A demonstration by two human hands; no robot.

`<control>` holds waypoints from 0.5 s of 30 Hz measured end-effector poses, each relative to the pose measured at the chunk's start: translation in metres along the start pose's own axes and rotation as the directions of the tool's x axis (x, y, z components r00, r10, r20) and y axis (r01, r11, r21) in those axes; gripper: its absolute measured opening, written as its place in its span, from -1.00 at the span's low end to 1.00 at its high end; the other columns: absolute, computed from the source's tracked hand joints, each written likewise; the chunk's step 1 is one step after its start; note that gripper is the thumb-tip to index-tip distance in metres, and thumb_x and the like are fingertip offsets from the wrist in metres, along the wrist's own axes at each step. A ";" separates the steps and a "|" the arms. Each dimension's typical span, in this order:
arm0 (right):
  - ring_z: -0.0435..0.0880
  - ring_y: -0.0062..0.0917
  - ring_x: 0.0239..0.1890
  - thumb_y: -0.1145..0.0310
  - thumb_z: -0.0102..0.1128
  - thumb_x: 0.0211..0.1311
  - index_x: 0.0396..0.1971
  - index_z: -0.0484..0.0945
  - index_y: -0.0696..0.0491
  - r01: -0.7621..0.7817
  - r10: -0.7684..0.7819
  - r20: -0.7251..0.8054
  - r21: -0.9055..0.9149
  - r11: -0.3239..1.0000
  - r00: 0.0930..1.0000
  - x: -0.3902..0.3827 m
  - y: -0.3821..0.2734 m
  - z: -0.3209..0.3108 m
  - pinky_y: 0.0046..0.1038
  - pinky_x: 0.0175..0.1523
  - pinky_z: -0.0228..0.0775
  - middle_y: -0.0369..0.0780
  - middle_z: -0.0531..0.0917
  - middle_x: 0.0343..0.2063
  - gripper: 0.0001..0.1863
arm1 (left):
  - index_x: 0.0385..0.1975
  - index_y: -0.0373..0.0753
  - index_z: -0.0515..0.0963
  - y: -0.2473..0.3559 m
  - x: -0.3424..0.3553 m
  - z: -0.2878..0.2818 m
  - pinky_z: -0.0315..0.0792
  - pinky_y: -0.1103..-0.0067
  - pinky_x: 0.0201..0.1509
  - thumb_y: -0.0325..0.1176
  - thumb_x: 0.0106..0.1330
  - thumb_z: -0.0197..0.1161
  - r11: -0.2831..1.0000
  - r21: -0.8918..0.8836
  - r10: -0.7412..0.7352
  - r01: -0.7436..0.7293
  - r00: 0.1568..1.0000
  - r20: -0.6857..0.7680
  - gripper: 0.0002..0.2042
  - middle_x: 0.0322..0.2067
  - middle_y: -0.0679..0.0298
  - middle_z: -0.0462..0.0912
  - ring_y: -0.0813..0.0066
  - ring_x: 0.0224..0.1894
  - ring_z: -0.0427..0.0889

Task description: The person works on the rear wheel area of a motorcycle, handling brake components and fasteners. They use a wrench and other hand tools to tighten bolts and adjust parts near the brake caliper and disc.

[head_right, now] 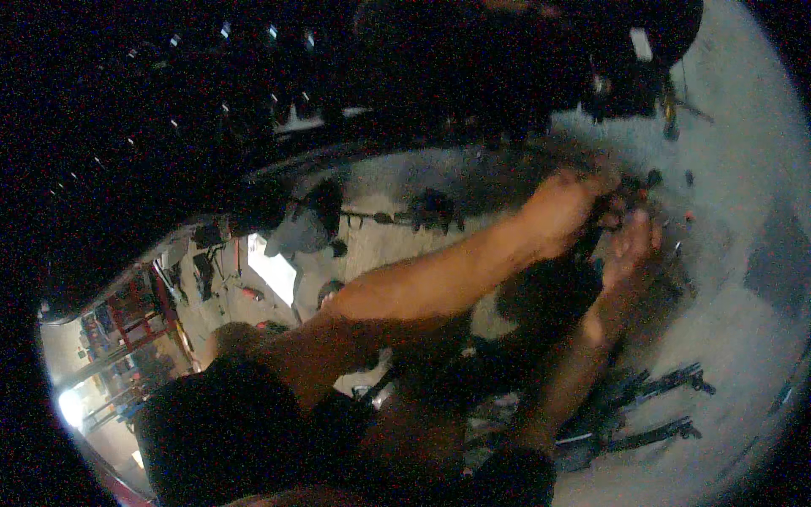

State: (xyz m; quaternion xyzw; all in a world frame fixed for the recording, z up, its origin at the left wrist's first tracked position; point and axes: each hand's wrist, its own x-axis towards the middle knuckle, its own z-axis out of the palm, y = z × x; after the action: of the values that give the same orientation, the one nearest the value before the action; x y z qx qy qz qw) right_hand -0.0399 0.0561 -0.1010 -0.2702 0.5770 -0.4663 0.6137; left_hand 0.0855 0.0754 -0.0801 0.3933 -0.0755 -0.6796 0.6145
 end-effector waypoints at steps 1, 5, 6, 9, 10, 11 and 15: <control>0.11 -0.77 -0.69 0.32 0.06 0.23 -0.48 0.46 0.07 -0.004 0.002 -0.035 -0.044 0.999 0.999 -0.005 -0.006 0.001 -0.69 -0.59 -0.06 -0.45 0.20 -0.75 -0.84 | -0.27 -0.28 0.48 0.000 0.000 0.000 0.40 0.55 -0.43 -0.32 0.30 0.09 0.998 0.064 0.029 -0.028 1.000 -0.005 -0.84 -0.41 0.24 0.56 0.47 -0.47 0.49; 0.10 -0.77 -0.71 0.36 0.08 0.24 -0.56 0.42 0.04 0.072 -0.074 0.069 0.026 0.997 0.995 -0.023 -0.014 0.000 -0.66 -0.61 -0.09 -0.44 0.19 -0.75 -0.81 | -0.22 -0.24 0.51 -0.001 -0.007 0.001 0.45 0.53 -0.34 -0.26 0.29 0.15 0.976 0.213 0.055 -0.048 0.998 -0.024 -0.80 -0.38 0.26 0.60 0.47 -0.43 0.52; 0.09 -0.77 -0.72 0.37 0.08 0.25 -0.57 0.42 0.04 0.093 -0.094 0.039 0.040 0.995 0.995 -0.023 -0.011 0.002 -0.65 -0.61 -0.10 -0.44 0.19 -0.75 -0.81 | -0.22 -0.24 0.51 0.001 -0.008 0.000 0.45 0.54 -0.34 -0.25 0.28 0.16 0.975 0.187 0.112 -0.120 0.992 0.050 -0.79 -0.39 0.27 0.60 0.48 -0.43 0.52; 0.23 -0.78 -0.62 0.28 0.17 0.19 -0.42 0.52 0.04 0.109 -0.106 0.136 -0.013 0.994 0.985 -0.020 -0.004 0.002 -0.67 -0.55 0.00 -0.43 0.42 -0.62 -0.86 | -0.23 -0.25 0.51 0.006 -0.011 0.003 0.45 0.56 -0.36 -0.29 0.27 0.18 0.974 0.211 0.072 -0.077 0.997 0.032 -0.80 -0.40 0.26 0.60 0.50 -0.46 0.51; 0.30 -0.78 -0.57 0.23 0.21 0.17 -0.35 0.56 0.03 0.093 -0.082 0.146 -0.067 0.993 0.986 -0.018 -0.001 0.002 -0.67 -0.51 0.05 -0.42 0.53 -0.55 -0.81 | -0.20 -0.28 0.51 0.009 -0.012 0.000 0.46 0.56 -0.37 -0.34 0.22 0.21 0.967 0.247 0.048 -0.057 0.998 0.043 -0.79 -0.40 0.26 0.60 0.52 -0.45 0.52; 0.30 -0.78 -0.58 0.24 0.23 0.15 -0.37 0.56 0.04 0.138 -0.124 0.209 -0.051 0.989 0.970 -0.015 0.000 0.002 -0.68 -0.52 0.04 -0.42 0.52 -0.55 -0.81 | -0.19 -0.30 0.49 0.010 -0.012 0.001 0.46 0.56 -0.38 -0.38 0.21 0.21 0.969 0.235 0.055 -0.071 0.996 0.073 -0.79 -0.42 0.24 0.59 0.51 -0.46 0.52; 0.26 -0.77 -0.61 0.27 0.26 0.12 -0.41 0.57 0.05 0.211 -0.196 0.165 -0.075 0.975 0.967 -0.009 0.006 0.002 -0.67 -0.56 0.00 -0.42 0.48 -0.59 -0.83 | -0.17 -0.36 0.48 0.015 -0.007 0.001 0.45 0.56 -0.40 -0.47 0.14 0.22 0.946 0.291 0.116 -0.146 0.986 0.118 -0.74 -0.47 0.23 0.57 0.48 -0.47 0.53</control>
State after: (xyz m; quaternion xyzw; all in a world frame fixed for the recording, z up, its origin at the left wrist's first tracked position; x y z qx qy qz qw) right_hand -0.0354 0.0658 -0.1015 -0.3918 0.5171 -0.4770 0.5929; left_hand 0.0957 0.0780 -0.0676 0.4413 -0.2337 -0.6369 0.5874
